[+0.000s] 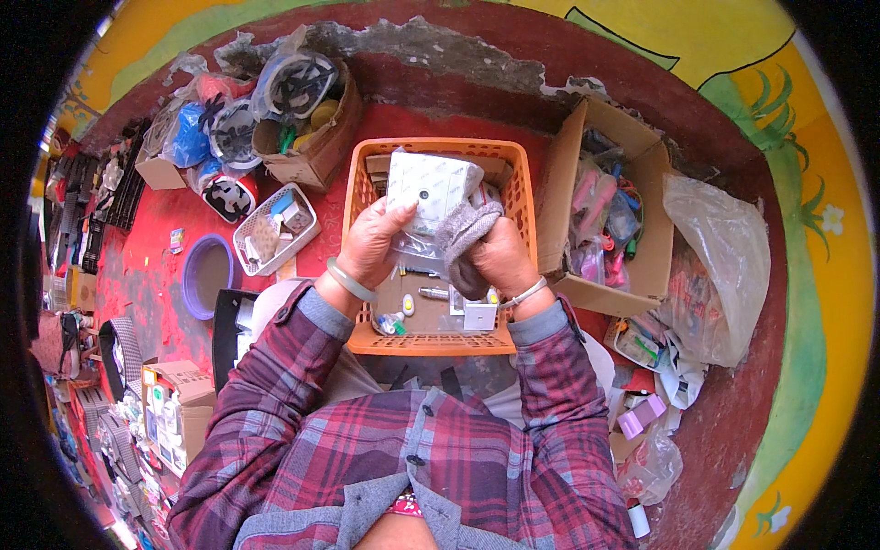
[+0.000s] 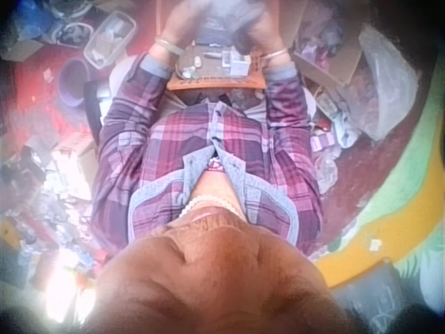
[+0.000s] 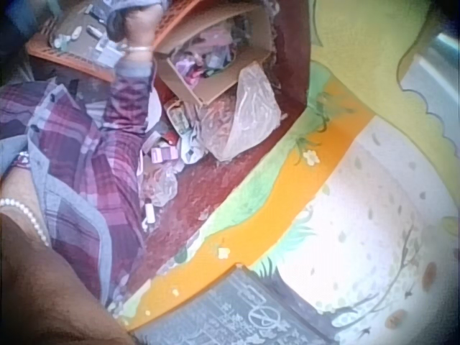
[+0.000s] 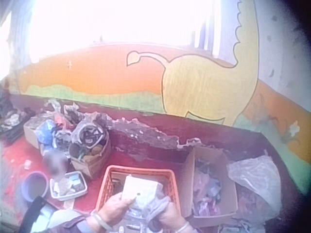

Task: The person wipes a small white electronic component with a gray cloth, places it into a bin with other components, then picks up a small bagged item and wipes the bag with the same cloth.

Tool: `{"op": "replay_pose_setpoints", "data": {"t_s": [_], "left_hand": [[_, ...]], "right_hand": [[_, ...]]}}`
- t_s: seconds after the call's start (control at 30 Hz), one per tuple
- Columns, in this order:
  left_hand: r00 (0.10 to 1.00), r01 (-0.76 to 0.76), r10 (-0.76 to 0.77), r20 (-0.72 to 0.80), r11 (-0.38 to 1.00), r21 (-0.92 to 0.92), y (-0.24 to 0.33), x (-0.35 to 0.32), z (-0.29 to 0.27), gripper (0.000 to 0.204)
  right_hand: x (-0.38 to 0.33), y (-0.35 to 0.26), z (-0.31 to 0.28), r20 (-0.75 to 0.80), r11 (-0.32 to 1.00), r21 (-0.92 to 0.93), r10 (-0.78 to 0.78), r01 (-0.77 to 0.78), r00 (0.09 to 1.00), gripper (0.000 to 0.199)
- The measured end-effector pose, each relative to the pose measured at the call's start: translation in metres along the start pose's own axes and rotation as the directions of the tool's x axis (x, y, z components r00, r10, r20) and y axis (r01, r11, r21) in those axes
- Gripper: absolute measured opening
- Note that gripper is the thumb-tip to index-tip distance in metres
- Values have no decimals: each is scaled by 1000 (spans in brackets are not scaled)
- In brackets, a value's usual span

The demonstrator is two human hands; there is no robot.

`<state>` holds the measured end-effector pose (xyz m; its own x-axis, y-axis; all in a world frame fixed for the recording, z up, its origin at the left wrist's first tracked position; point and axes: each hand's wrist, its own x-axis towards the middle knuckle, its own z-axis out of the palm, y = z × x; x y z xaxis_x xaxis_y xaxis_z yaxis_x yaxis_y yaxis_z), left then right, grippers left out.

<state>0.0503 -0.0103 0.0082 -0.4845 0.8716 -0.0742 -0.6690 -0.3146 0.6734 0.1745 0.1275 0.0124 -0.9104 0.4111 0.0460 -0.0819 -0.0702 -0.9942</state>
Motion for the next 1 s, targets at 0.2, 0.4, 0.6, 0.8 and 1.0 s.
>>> {"op": "replay_pose_setpoints", "data": {"t_s": [0.2,0.4,0.6,0.8,1.0], "left_hand": [[999,30,-30,29,1000,-2,1,0,0,33],[1000,2,-2,-13,1000,3,2,-3,0,32],[996,-39,42,-73,999,36,2,-1,-12,28],[968,-207,207,-143,978,14,29,2,-25,32],[992,-127,115,56,935,332,8,-2,-7,30]], "right_hand": [[-5,-5,-10,77,998,-47,-33,37,996,16],[-5,-3,-10,29,999,44,-12,11,1000,14],[-3,0,-14,-49,961,277,31,-16,998,20],[6,1,-72,-25,751,655,-91,85,996,42],[5,-7,-23,-61,872,483,-52,75,997,51]]}}
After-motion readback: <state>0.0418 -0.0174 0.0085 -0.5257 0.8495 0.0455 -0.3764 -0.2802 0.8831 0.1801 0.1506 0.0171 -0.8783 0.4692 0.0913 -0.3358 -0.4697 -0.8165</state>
